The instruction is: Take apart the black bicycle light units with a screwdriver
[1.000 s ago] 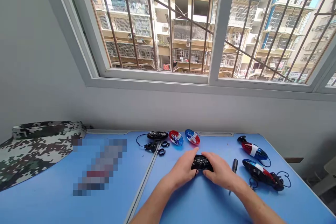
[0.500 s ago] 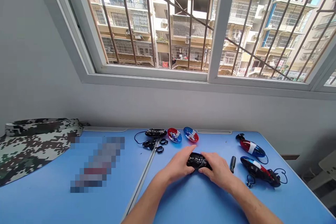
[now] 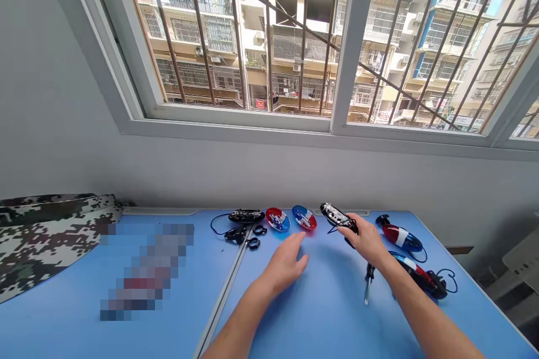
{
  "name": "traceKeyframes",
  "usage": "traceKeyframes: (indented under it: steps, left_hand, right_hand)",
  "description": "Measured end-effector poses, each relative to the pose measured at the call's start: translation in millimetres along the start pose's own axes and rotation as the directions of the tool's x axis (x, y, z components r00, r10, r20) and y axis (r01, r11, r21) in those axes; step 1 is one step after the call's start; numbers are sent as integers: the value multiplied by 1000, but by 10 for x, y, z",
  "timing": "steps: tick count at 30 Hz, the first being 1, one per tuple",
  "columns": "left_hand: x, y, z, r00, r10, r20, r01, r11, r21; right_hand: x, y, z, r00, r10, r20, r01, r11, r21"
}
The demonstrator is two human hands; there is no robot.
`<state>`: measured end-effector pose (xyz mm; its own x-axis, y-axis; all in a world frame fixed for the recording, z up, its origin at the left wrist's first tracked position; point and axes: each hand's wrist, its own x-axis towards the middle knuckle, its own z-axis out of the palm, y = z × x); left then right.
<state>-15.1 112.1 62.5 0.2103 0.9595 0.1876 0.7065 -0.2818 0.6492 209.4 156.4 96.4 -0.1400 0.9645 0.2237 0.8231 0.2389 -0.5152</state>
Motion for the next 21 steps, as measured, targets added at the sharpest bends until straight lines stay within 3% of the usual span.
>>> traceKeyframes:
  steps: [3, 9, 13, 21]
  left_hand:
    - [-15, 24, 66, 999, 37, 17, -37, 999, 30]
    - [-39, 55, 138, 990, 62, 125, -83, 982, 170]
    - [-29, 101, 132, 982, 4, 187, -48, 972, 230]
    - [-52, 191, 130, 972, -71, 225, 13, 968, 249]
  right_hand:
    - [284, -70, 22, 998, 66, -12, -67, 996, -65]
    - [651, -143, 356, 991, 128, 35, -122, 982, -142]
    - [714, -190, 500, 992, 113, 62, -100, 979, -179]
    - [651, -251, 534, 996, 52, 70, -33, 967, -254]
